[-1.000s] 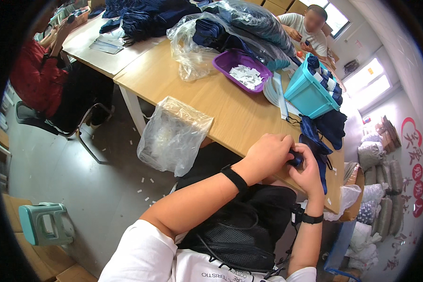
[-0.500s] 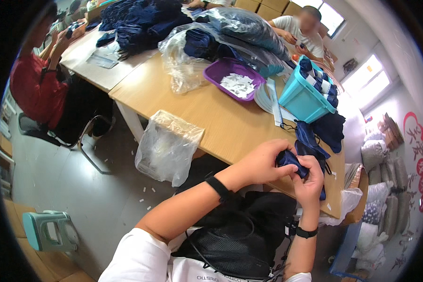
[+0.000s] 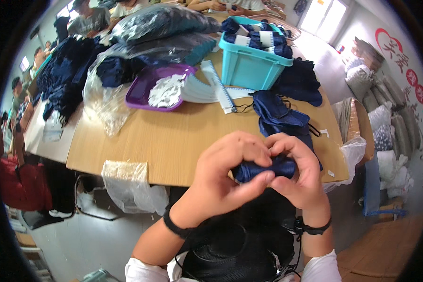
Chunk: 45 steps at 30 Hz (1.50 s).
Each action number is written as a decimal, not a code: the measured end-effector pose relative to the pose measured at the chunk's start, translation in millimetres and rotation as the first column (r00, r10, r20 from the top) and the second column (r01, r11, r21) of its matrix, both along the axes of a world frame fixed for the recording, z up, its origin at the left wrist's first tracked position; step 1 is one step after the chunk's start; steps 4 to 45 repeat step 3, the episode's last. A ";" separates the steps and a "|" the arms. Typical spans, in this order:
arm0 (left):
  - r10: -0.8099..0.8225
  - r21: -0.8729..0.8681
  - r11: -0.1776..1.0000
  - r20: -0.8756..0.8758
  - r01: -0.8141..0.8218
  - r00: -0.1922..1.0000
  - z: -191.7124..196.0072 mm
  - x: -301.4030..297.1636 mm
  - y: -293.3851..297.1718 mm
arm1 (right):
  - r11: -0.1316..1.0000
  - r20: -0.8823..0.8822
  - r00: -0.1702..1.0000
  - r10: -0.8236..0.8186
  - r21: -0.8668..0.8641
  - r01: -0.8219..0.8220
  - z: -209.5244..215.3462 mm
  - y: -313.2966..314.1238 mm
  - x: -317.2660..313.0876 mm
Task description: Rolling blue fabric socks and applying paper identification bands around them.
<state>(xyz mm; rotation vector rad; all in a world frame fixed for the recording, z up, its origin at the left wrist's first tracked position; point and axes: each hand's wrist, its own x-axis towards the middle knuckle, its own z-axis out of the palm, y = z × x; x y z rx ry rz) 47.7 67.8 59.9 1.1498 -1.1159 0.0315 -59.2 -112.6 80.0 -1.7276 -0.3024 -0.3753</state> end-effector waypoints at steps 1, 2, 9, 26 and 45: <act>-0.008 0.013 1.000 0.109 0.007 0.994 8.3 2.2 0.8 | 1.000 0.008 1.000 -0.021 0.005 0.021 6.0 -6.8 -1.3; -0.048 0.043 0.998 0.126 0.043 0.991 17.3 2.8 0.4 | 0.982 -0.190 0.974 0.128 0.165 -0.096 12.0 -15.2 -0.2; -0.116 0.099 0.990 0.132 0.104 0.984 20.1 3.3 3.6 | 0.919 -0.342 0.888 0.307 0.347 -0.184 17.5 -23.6 2.2; -0.116 0.099 0.990 0.132 0.104 0.984 20.1 3.3 3.6 | 0.919 -0.342 0.888 0.307 0.347 -0.184 17.5 -23.6 2.2; -0.116 0.099 0.990 0.132 0.104 0.984 20.1 3.3 3.6 | 0.919 -0.342 0.888 0.307 0.347 -0.184 17.5 -23.6 2.2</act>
